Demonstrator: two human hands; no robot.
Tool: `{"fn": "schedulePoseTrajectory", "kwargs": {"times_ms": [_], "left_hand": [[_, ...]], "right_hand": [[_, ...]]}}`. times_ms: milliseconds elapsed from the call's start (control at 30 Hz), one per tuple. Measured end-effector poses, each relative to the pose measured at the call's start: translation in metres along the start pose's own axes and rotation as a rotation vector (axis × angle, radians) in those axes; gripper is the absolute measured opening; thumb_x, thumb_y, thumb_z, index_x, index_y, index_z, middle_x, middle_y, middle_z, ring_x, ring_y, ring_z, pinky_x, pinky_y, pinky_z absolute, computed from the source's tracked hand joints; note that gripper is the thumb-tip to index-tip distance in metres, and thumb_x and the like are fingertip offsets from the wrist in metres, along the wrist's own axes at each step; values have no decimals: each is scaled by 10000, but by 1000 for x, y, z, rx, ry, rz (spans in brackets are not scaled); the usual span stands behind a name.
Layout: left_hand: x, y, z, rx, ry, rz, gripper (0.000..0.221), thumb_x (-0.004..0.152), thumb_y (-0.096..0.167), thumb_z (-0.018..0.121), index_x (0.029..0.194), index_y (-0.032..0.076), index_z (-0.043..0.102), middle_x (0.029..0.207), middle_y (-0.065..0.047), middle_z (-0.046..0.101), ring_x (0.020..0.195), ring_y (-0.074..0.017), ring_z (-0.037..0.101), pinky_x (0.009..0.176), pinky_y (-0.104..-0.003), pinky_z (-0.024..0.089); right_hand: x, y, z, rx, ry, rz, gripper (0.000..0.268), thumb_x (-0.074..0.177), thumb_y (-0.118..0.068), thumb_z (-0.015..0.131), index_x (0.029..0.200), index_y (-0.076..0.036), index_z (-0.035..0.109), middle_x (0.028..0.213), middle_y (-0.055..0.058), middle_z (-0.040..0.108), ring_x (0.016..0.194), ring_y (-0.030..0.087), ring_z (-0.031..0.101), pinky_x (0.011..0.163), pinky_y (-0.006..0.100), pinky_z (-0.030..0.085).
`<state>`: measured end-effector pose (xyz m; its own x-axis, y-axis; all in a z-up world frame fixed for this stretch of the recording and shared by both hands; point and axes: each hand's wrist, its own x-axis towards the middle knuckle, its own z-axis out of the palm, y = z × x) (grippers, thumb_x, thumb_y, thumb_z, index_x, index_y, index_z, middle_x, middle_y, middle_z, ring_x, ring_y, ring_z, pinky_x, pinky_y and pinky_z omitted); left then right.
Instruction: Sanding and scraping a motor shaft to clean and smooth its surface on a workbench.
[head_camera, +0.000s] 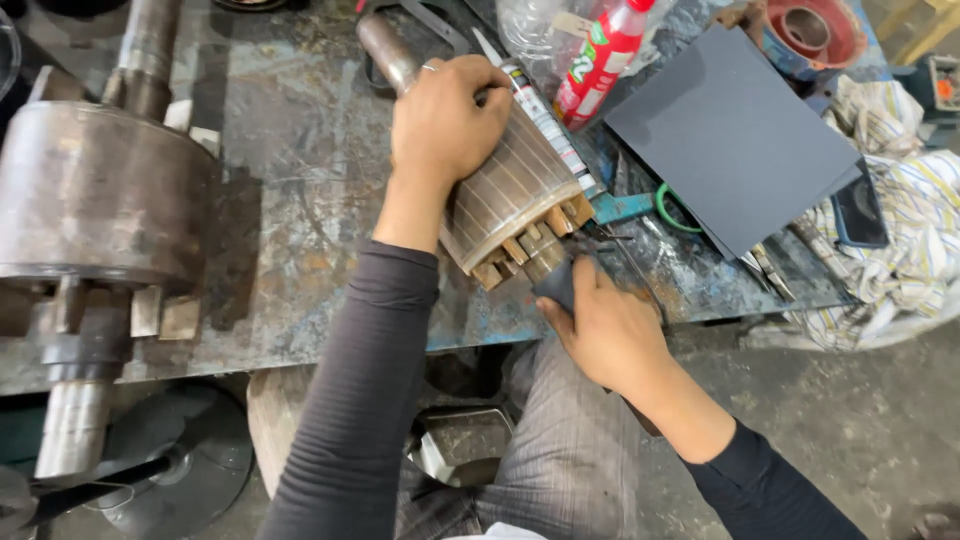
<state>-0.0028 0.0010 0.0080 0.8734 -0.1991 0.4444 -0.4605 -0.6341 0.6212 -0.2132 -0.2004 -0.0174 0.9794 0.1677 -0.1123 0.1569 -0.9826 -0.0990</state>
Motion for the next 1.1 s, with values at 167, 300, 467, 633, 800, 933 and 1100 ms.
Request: {"fn": "schedulePoseTrajectory", "kwargs": {"times_ms": [167,300,467,633,800,933,1100], "left_hand": [[-2,8,-4,-18,-40,-101,255,905,285,549,986,262,790,1016,63,791,1080,-277,632,689,-547,542],[-1,3,-6,-41,-21,-60,262,901,270,568,959,237,822,1059,55,812,1047,-290,656,706,-560,542],[-3,5,-13,-7,1,-114,265,892,301,551,977,265,799,1072,88,809,1065,-267,663,714,-554,552],[-7,4,-7,-25,-20,-87,269,911,302,536,980,271,794,1071,88,796,1084,-278,638,705,-561,537],[-3,11,-13,-38,-71,-160,294,903,298,513,970,271,798,1089,117,796,1125,-252,618,750,-536,531],[-5,4,-2,-37,-14,-66,285,927,269,523,975,228,801,1049,75,796,1056,-265,631,623,-511,550],[1,5,-8,-29,-56,-102,311,903,286,519,994,259,815,1077,96,804,1109,-275,618,734,-542,543]], "right_hand": [[55,-21,-3,59,-115,85,640,1078,-465,514,1480,18,396,952,230,700,728,468,716,541,565,556],[21,-32,-29,145,-147,142,605,1085,-500,486,1427,-9,405,1191,241,641,773,505,724,554,604,569],[39,-25,-19,-7,-117,31,676,1082,-562,479,1393,26,359,798,143,632,547,339,586,418,443,437],[36,-26,-21,-28,-204,115,905,1051,-597,471,1634,74,299,661,126,705,472,341,653,355,436,426],[15,-13,-6,63,-37,60,725,1036,-595,563,1425,4,438,914,169,659,521,396,659,384,476,463],[48,-32,-15,123,-154,175,593,1084,-572,485,1273,-10,495,1063,233,728,816,488,767,640,596,618],[61,-20,9,53,11,77,567,1053,-580,591,1082,-15,631,912,201,693,745,464,698,541,572,538]]}}
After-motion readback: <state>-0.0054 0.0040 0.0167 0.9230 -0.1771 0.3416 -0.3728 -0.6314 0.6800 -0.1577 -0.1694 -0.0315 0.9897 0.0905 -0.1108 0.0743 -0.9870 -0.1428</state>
